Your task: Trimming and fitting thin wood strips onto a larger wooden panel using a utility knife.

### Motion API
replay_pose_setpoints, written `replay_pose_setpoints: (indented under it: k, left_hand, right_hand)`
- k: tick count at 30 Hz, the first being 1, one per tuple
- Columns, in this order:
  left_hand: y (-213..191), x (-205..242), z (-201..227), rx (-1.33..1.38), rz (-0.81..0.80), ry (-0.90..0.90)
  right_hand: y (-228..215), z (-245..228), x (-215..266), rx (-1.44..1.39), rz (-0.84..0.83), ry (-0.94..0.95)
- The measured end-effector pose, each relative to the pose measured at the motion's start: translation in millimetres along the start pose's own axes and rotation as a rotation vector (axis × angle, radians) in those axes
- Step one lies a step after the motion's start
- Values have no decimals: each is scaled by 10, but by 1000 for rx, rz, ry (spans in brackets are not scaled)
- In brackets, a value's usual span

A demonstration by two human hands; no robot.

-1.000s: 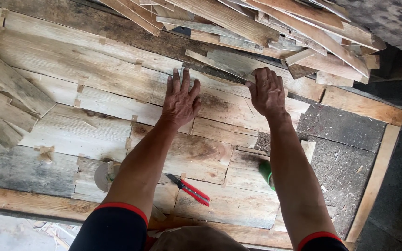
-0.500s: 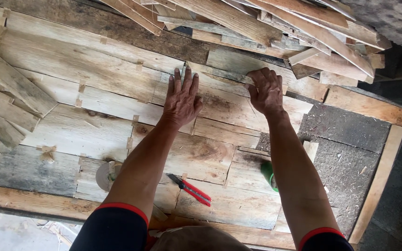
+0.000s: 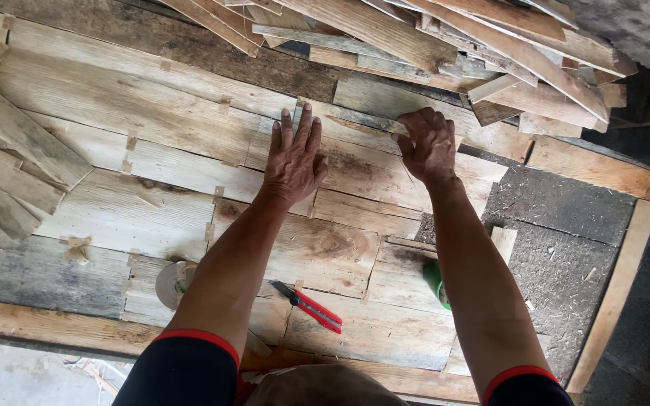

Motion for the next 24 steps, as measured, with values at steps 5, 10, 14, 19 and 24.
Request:
replay_pose_setpoints:
  k: [5, 10, 14, 19, 24]
  left_hand:
    - [-17, -9, -1, 3, -16, -5]
    - [-30, -21, -1, 13, -21, -4]
    - [-66, -21, 29, 8, -11, 7]
    - [-81, 0, 38, 5, 2, 15]
    - [-120, -18, 32, 9, -15, 14]
  right_hand:
    - [-28, 30, 15, -33, 42, 18]
    - [-125, -64, 44, -13, 65, 43]
    - [1, 48, 232, 134, 147, 105]
    - [346, -156, 329, 318, 57, 138]
    - [601, -155, 393, 278, -80, 291]
Point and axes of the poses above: each hand's wrist, its own x-axis away from the middle knuckle, its own y-axis out of the palm, z = x × y, the point moved 10 cm from there along -x, towards the middle knuckle, and after that the axes turned 3 degrees about -y, right-handed, at the moved point
